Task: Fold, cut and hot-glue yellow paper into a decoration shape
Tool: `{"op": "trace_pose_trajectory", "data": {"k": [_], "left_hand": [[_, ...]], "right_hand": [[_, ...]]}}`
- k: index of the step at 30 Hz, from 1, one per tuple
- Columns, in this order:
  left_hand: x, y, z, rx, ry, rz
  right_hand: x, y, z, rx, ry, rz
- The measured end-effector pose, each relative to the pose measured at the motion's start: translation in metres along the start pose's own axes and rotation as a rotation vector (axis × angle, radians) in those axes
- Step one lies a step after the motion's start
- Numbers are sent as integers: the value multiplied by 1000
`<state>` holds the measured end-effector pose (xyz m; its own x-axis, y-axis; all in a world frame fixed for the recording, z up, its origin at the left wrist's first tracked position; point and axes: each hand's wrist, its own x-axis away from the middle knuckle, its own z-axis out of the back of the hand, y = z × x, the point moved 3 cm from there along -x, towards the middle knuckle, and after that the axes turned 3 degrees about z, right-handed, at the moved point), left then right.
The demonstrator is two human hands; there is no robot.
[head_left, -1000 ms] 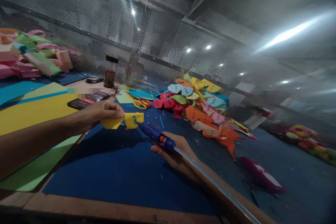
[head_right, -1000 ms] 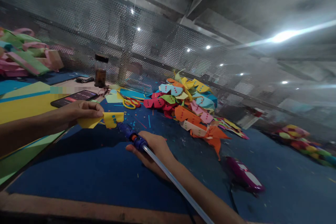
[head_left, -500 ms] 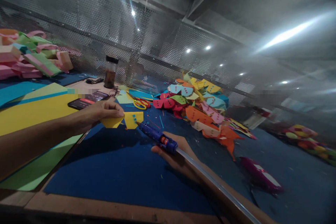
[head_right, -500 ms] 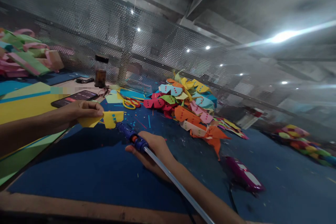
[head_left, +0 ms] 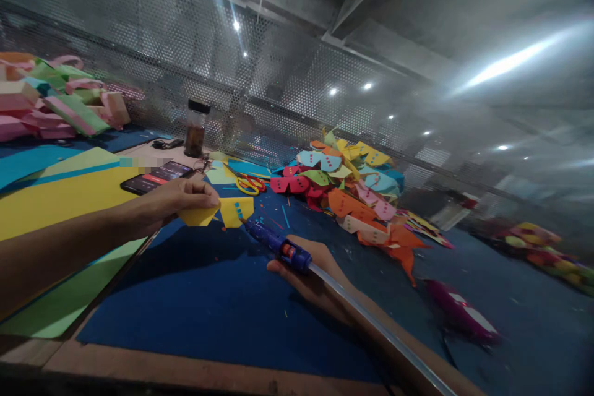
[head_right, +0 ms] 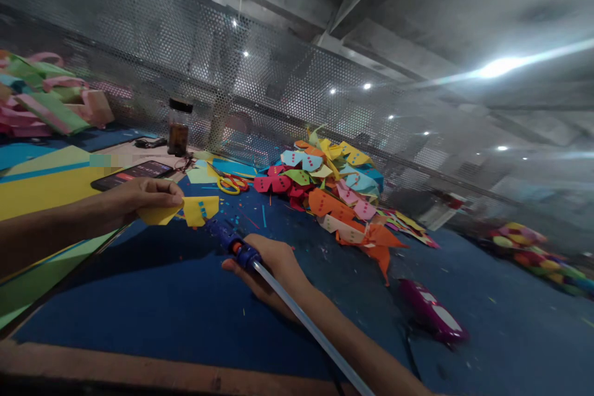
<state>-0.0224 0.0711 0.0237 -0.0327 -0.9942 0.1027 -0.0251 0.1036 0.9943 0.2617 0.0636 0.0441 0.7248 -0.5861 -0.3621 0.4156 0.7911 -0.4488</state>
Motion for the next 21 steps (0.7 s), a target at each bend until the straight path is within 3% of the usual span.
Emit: {"op": "trace_pose_trajectory", "data": {"k": [6, 12, 15, 21], "left_hand": [[2, 2, 0, 17, 12, -4], [-1, -8, -4, -3, -55, -9], [2, -13, -12, -47, -82, 10], [12, -10, -38, -85, -169, 46]], "right_hand": [[5, 0, 5, -96, 64, -122], [6, 14, 1, -320, 222, -334], [0, 12, 4, -407, 337, -337], [-6, 6, 3, -529, 333, -343]]}}
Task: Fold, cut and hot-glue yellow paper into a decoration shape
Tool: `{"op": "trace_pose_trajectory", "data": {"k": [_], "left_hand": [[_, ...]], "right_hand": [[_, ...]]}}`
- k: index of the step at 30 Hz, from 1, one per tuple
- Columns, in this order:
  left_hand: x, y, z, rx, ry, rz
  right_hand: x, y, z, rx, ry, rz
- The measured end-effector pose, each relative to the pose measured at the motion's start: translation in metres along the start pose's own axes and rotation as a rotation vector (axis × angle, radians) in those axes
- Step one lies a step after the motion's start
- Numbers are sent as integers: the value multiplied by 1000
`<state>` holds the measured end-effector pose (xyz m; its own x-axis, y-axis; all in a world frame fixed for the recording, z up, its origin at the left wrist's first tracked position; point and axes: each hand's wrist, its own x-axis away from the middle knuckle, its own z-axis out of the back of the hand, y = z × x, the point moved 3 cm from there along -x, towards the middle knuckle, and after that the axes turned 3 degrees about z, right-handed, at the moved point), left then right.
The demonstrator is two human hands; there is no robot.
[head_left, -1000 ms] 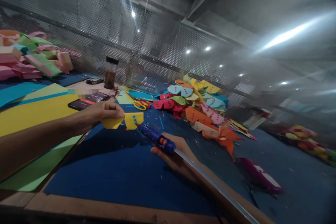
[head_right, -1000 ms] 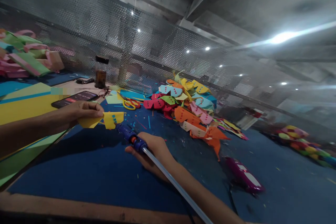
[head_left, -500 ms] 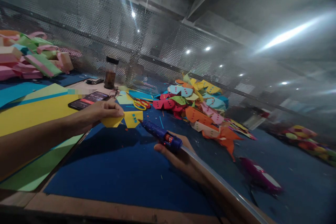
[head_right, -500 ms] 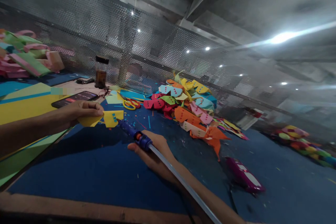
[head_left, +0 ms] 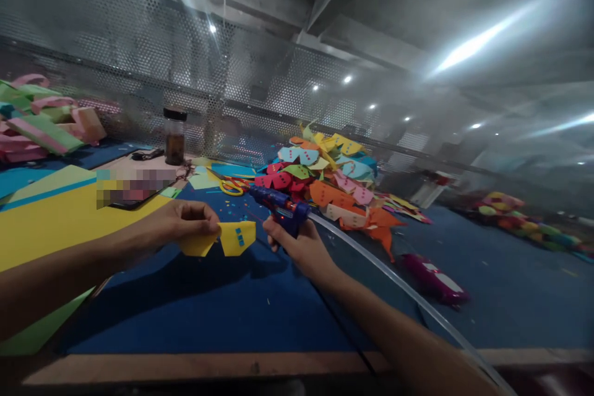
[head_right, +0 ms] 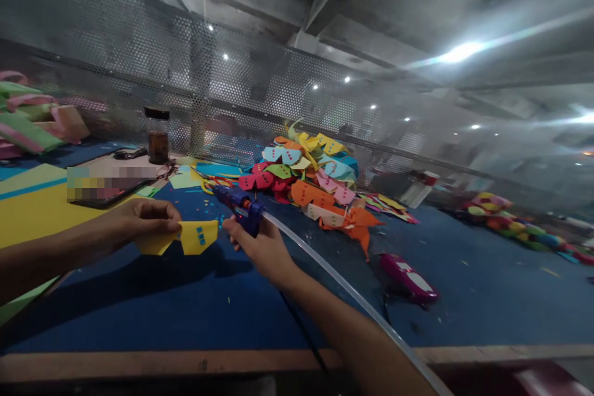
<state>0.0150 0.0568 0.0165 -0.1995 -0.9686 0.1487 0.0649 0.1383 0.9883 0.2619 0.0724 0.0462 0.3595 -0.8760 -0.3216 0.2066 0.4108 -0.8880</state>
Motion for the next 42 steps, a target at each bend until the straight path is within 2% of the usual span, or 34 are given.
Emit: {"op": "trace_pose_trajectory", "data": {"k": [8, 13, 16, 20, 26, 35, 42], "left_hand": [[-1, 3, -15, -48, -33, -31], [2, 5, -17, -84, 30, -59], [2, 5, -18, -116, 29, -45], [3, 7, -14, -143, 48, -78], [5, 8, 1, -228, 192, -195], [0, 3, 4, -194, 118, -160], [-4, 3, 9, -173, 201, -226]], "right_hand": [[0, 4, -2, 12, -7, 31], [-1, 8, -3, 13, -21, -1], [-1, 12, -4, 30, -23, -4], [-2, 14, 1, 106, -2, 2], [-8, 9, 13, 147, 47, 81], [-11, 12, 14, 111, 56, 65], [-14, 23, 23, 192, 165, 81]]}}
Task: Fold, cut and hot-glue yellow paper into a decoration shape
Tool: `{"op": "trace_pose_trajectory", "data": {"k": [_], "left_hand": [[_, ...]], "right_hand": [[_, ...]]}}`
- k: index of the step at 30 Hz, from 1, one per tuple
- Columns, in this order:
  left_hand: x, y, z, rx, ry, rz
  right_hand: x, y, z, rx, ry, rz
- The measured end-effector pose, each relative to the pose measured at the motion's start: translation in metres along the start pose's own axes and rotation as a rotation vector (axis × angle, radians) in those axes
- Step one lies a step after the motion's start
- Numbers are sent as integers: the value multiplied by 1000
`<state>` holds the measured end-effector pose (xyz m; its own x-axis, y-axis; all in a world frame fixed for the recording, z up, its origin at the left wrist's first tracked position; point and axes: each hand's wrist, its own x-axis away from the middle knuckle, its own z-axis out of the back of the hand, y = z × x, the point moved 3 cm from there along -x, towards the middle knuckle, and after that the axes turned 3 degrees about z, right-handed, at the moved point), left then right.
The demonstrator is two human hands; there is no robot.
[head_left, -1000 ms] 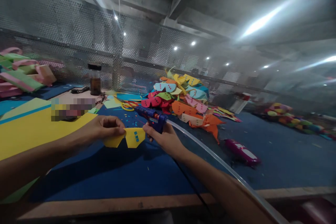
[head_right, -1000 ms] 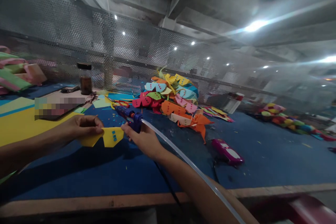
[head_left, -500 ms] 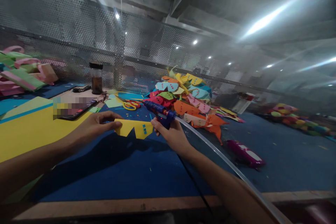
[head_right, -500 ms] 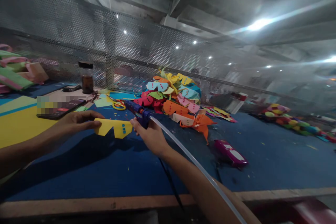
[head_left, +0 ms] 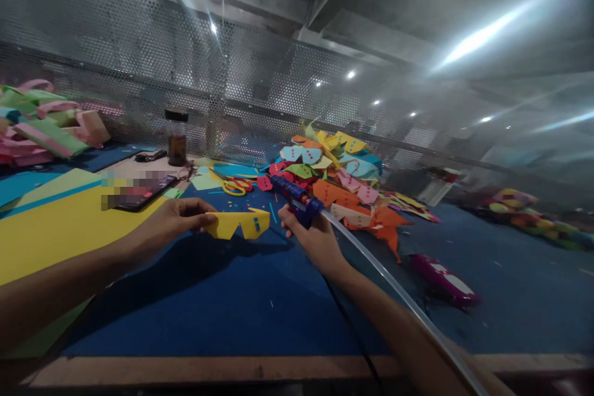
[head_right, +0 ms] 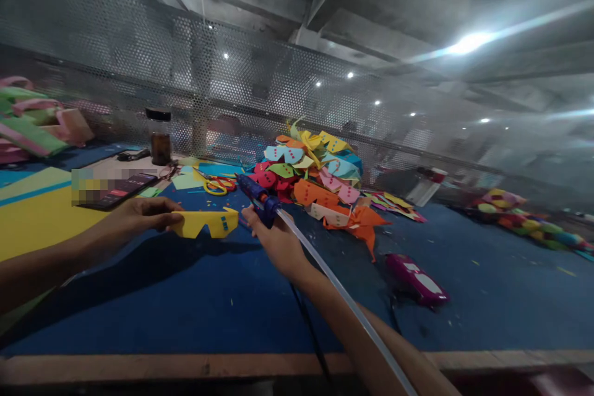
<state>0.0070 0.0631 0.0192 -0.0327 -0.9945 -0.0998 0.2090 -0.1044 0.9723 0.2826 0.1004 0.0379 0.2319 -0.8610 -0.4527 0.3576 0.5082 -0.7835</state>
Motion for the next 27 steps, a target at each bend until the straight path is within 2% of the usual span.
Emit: {"op": "trace_pose_trajectory", "data": {"k": [3, 6, 9, 12, 18, 27], "left_hand": [[-3, -4, 5, -6, 28, 12], [-5, -8, 8, 2, 35, 19], [-6, -9, 8, 24, 21, 8], [-7, -9, 8, 57, 34, 12], [-7, -5, 6, 110, 36, 15], [-8, -5, 4, 99, 16, 18]], "right_hand": [[5, 0, -3, 0, -35, 2], [14, -8, -10, -29, -138, 19], [24, -20, -16, -21, -301, 42], [29, -26, -17, 23, -361, 96], [31, -27, -21, 131, -412, 210], [31, -18, -26, 333, -378, 387]]}}
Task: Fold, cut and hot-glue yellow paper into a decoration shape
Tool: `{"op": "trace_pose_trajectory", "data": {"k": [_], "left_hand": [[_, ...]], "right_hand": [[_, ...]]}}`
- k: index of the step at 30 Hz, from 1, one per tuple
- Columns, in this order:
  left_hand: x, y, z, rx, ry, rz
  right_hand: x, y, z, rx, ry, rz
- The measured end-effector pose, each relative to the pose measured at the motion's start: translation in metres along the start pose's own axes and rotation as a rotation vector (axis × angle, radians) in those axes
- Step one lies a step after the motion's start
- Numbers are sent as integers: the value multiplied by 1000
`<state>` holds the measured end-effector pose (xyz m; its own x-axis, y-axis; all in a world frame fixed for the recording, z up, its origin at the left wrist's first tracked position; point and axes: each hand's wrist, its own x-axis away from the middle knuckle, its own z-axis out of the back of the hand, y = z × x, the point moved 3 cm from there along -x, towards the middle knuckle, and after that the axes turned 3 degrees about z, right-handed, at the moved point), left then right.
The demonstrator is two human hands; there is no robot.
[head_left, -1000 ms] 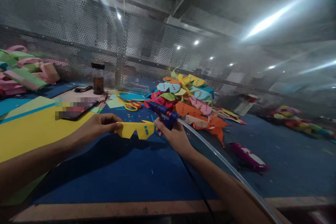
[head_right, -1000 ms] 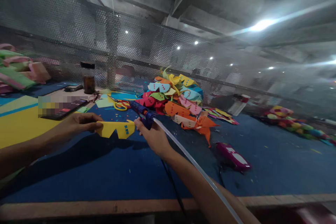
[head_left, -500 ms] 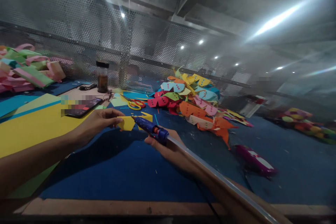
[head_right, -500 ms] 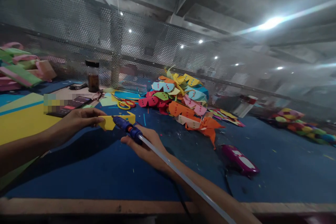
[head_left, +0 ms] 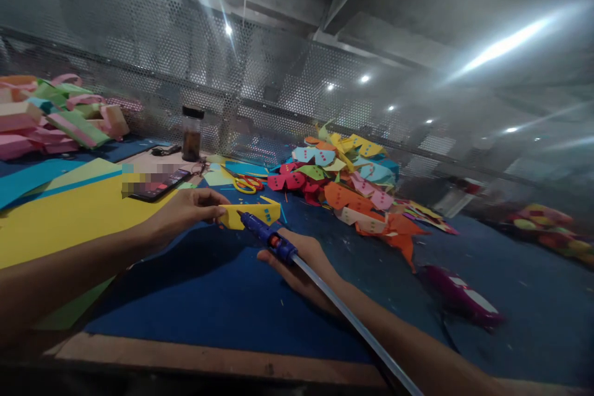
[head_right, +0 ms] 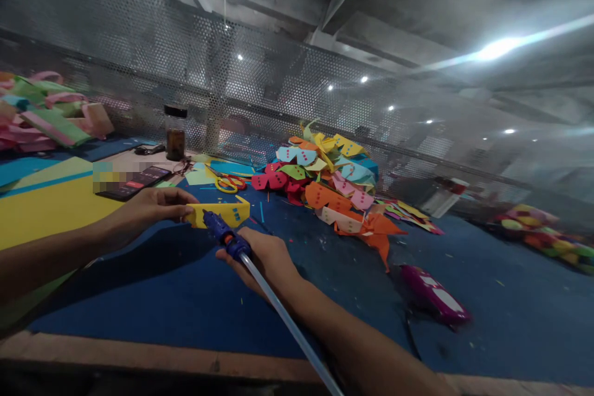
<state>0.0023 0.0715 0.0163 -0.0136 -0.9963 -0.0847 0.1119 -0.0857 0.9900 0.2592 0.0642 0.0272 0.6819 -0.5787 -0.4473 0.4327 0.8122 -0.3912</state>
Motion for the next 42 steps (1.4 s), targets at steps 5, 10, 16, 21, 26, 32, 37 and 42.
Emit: {"op": "trace_pose_trajectory", "data": {"k": [5, 10, 16, 21, 26, 32, 37, 42], "left_hand": [[-3, -4, 2, -8, 22, -23], [-3, -5, 4, -20, 5, -51], [-1, -4, 2, -15, -7, -49], [1, -1, 0, -29, -14, -55], [3, 2, -1, -49, -31, -55], [4, 5, -2, -58, -42, -71], [4, 6, -3, -64, -46, -71], [4, 5, -3, -58, -48, -56]], "right_hand": [[1, -1, -1, 55, 7, 16], [1, 1, -3, 81, 13, 34], [3, 5, -6, 77, 10, 31], [3, 4, -6, 81, -4, 35], [3, 5, -7, 114, -16, 38], [4, 7, -8, 120, 3, 56], [3, 6, -9, 133, -25, 57], [4, 7, -8, 125, -33, 69]]}}
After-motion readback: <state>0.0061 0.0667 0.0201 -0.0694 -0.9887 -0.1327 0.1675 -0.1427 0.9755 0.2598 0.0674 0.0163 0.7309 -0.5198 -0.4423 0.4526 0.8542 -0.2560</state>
